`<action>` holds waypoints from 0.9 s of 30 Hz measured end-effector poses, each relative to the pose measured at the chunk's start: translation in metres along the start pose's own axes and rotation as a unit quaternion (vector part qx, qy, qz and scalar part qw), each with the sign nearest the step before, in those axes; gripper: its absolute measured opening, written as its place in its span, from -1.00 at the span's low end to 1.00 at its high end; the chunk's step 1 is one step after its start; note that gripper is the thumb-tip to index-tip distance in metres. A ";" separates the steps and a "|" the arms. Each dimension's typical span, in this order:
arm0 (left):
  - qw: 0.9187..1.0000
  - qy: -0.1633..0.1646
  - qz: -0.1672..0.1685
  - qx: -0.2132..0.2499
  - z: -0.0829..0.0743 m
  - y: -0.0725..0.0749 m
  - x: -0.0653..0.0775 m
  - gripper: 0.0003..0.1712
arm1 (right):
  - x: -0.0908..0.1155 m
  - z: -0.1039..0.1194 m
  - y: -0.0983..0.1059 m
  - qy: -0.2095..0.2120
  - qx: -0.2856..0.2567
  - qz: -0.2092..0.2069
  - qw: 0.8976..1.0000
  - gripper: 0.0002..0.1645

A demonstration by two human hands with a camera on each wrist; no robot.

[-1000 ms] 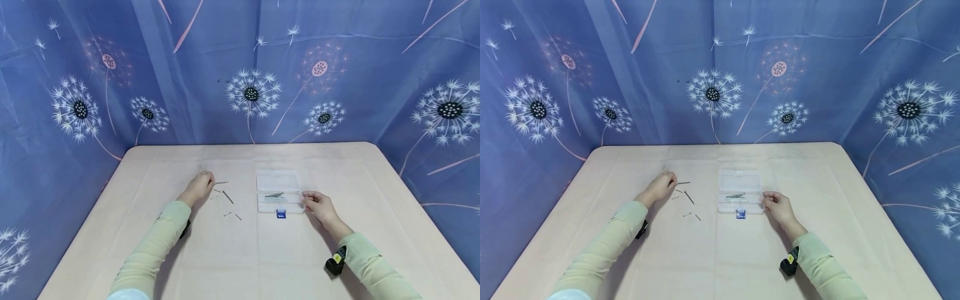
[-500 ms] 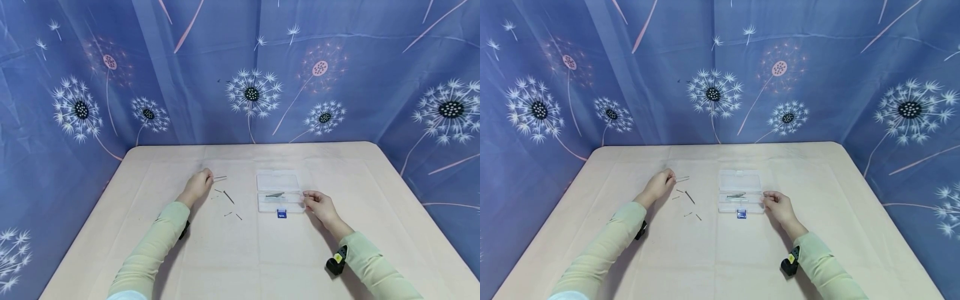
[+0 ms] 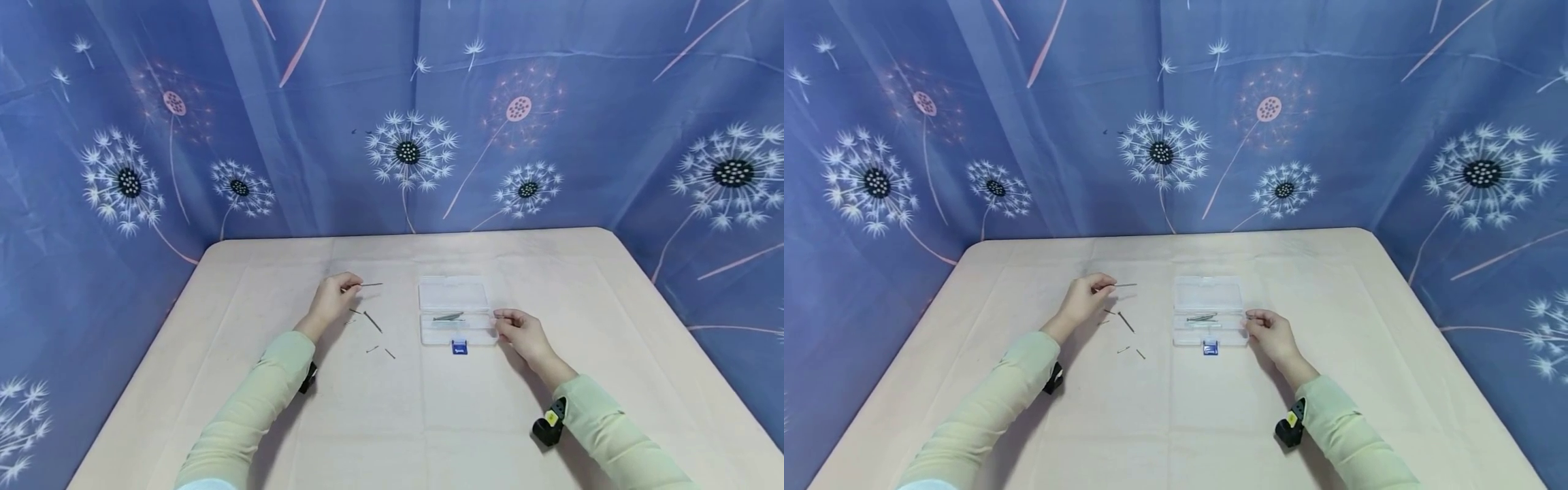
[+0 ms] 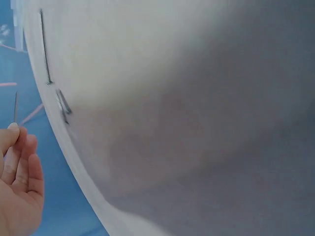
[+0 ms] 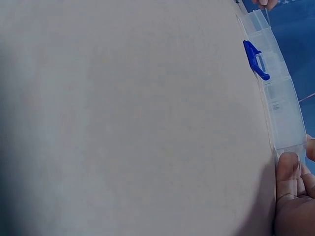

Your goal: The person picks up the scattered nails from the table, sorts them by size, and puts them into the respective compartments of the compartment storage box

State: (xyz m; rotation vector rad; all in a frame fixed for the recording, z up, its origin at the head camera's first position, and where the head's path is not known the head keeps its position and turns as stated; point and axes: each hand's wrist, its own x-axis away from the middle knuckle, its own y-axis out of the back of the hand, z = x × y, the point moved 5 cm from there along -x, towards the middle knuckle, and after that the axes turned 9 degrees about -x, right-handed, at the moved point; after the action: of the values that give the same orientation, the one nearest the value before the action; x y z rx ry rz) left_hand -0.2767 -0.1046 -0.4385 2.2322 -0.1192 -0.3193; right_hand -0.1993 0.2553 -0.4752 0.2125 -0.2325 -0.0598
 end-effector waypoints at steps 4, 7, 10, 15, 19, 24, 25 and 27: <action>0.999 0.001 -0.006 0.038 -0.013 0.001 0.001 -0.81 | -0.002 0.000 0.000 -0.003 0.001 -0.003 1.000 -0.53; 0.998 -0.003 -0.004 0.058 -0.022 -0.003 0.003 -0.83 | -0.002 -0.001 0.001 -0.006 -0.002 -0.005 1.000 -0.53; 0.998 -0.015 0.002 0.063 -0.030 -0.009 0.004 -0.83 | -0.001 -0.002 0.001 -0.004 -0.004 -0.004 1.000 -0.54; 0.996 -0.049 0.026 0.070 -0.047 -0.023 0.005 -0.84 | 0.002 -0.004 0.000 -0.004 -0.004 -0.007 1.000 -0.55; 0.994 -0.075 0.050 0.067 -0.063 -0.033 0.004 -0.84 | 0.003 -0.004 0.001 -0.005 -0.003 -0.010 1.000 -0.55; 0.991 -0.098 0.078 0.046 -0.082 -0.044 0.004 -0.85 | 0.002 -0.001 0.000 -0.001 -0.007 -0.010 1.000 -0.54; 0.990 -0.102 0.084 0.041 -0.085 -0.046 0.004 -0.85 | 0.002 -0.001 0.000 -0.001 -0.010 -0.012 1.000 -0.54; 0.988 -0.109 0.098 0.038 -0.091 -0.052 0.004 -0.84 | 0.002 -0.001 0.000 -0.001 -0.013 -0.014 1.000 -0.54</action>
State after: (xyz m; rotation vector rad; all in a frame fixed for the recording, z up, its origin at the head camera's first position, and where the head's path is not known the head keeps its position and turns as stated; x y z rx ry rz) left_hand -0.2498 -0.0039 -0.4247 2.2327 -0.4719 -0.4572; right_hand -0.1972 0.2557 -0.4753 0.1902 -0.2314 -0.0904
